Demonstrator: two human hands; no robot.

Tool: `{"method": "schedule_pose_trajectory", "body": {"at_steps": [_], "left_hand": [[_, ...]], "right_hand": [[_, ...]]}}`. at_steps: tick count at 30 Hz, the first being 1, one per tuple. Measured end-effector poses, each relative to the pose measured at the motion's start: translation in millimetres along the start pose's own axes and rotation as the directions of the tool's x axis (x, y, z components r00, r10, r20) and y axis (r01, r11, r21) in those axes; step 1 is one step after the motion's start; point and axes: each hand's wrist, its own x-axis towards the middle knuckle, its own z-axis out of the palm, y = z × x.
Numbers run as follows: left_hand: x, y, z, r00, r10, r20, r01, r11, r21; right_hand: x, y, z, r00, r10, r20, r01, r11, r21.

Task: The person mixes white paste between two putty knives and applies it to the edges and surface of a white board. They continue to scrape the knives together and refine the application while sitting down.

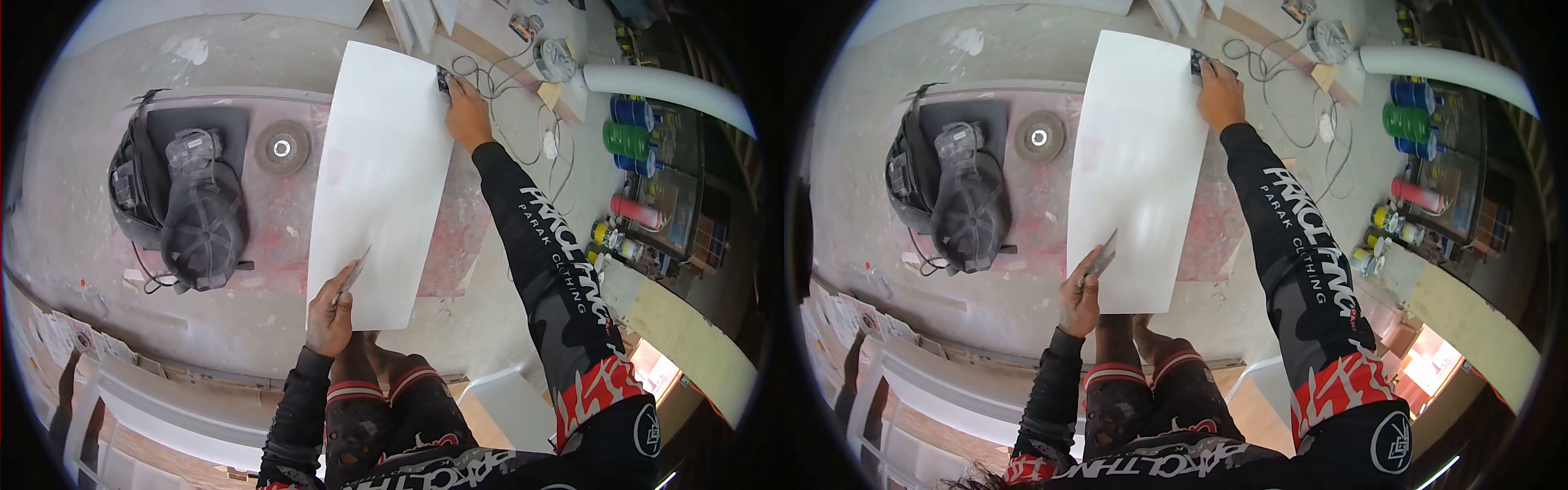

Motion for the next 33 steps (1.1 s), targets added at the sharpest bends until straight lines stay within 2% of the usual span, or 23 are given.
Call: {"method": "schedule_pose_trajectory", "body": {"at_steps": [2, 6, 8, 9, 11, 14, 18, 20, 21, 23, 24, 25, 27, 28, 29, 31, 32, 33], "left_hand": [[2.2, -4.5, 3.0, 0.993, 0.102, -0.056, -0.103, 0.995, -0.013], [-1.9, 2.4, 0.1, 0.999, 0.012, -0.040, -0.014, 0.999, -0.042], [-3.3, 8.3, -2.7, 0.999, -0.050, 0.001, 0.050, 0.995, -0.091], [-3.4, 8.4, -3.3, 0.999, -0.050, -0.002, 0.050, 0.995, -0.091], [-6.4, 7.4, -5.0, 0.999, -0.043, 0.000, 0.043, 0.997, -0.067], [-9.9, 6.7, -10.2, 0.997, -0.081, 0.004, 0.081, 0.995, -0.058], [-16.3, -13.7, -9.0, 0.996, -0.049, -0.081, 0.046, 0.998, -0.040], [-19.1, -11.0, -8.8, 0.982, -0.178, -0.069, 0.163, 0.970, -0.179], [-19.3, -11.3, -6.3, 0.982, -0.178, -0.070, 0.163, 0.970, -0.183], [-19.0, -14.7, 1.4, 0.974, -0.171, -0.148, 0.125, 0.953, -0.275], [-19.7, -23.2, 8.4, 0.961, -0.195, -0.197, 0.110, 0.921, -0.374], [-21.3, -29.2, 13.7, 0.960, -0.196, -0.200, 0.109, 0.920, -0.377], [-27.1, -42.2, 20.1, 0.917, -0.337, -0.212, 0.143, 0.775, -0.615], [-34.4, -62.1, 13.3, 0.891, -0.439, -0.116, 0.281, 0.735, -0.618], [-35.0, -54.9, 17.0, 0.890, -0.441, -0.120, 0.280, 0.734, -0.619], [-28.5, -44.1, 24.9, 0.893, -0.412, -0.183, 0.100, 0.577, -0.811], [-28.1, -43.1, 25.5, 0.905, -0.398, -0.152, 0.070, 0.491, -0.868], [-28.8, -42.8, 27.9, 0.896, -0.412, -0.167, 0.064, 0.491, -0.869]], "right_hand": [[4.5, 0.9, -10.7, 0.991, -0.095, 0.094, 0.087, 0.992, 0.088], [12.1, 4.2, -36.2, 0.972, -0.135, 0.193, 0.110, 0.985, 0.131], [7.8, 1.6, -27.6, 0.993, -0.062, 0.097, 0.052, 0.994, 0.099], [8.2, 0.0, -22.2, 0.993, -0.065, 0.097, 0.055, 0.993, 0.101], [7.7, -7.7, -13.1, 0.999, 0.033, 0.023, -0.034, 0.998, 0.044], [11.3, -17.2, -14.1, 0.993, 0.092, 0.070, -0.091, 0.996, -0.011], [18.3, -7.4, -29.1, 0.981, 0.044, 0.188, -0.046, 0.999, 0.003], [19.2, 4.9, -35.6, 0.957, -0.165, 0.239, 0.143, 0.984, 0.109], [16.8, 10.0, -37.8, 0.956, -0.168, 0.240, 0.146, 0.983, 0.107], [11.4, 12.3, -45.8, 0.899, -0.308, 0.312, 0.255, 0.946, 0.200], [4.2, 10.5, -46.9, 0.893, -0.324, 0.312, 0.260, 0.938, 0.229], [-4.7, 6.8, -49.3, 0.892, -0.327, 0.313, 0.263, 0.937, 0.228], [-27.5, 2.0, -50.0, 0.881, -0.372, 0.292, 0.309, 0.920, 0.242], [-40.0, -1.9, -50.5, 0.878, -0.347, 0.329, 0.273, 0.929, 0.249], [-52.0, -8.3, -54.1, 0.876, -0.351, 0.329, 0.277, 0.927, 0.252], [-79.8, -22.9, -62.4, 0.869, -0.329, 0.370, 0.259, 0.939, 0.226], [-94.3, -28.6, -66.4, 0.864, -0.320, 0.389, 0.263, 0.945, 0.193], [-104.7, -34.1, -69.9, 0.854, -0.336, 0.396, 0.273, 0.939, 0.208]]}}
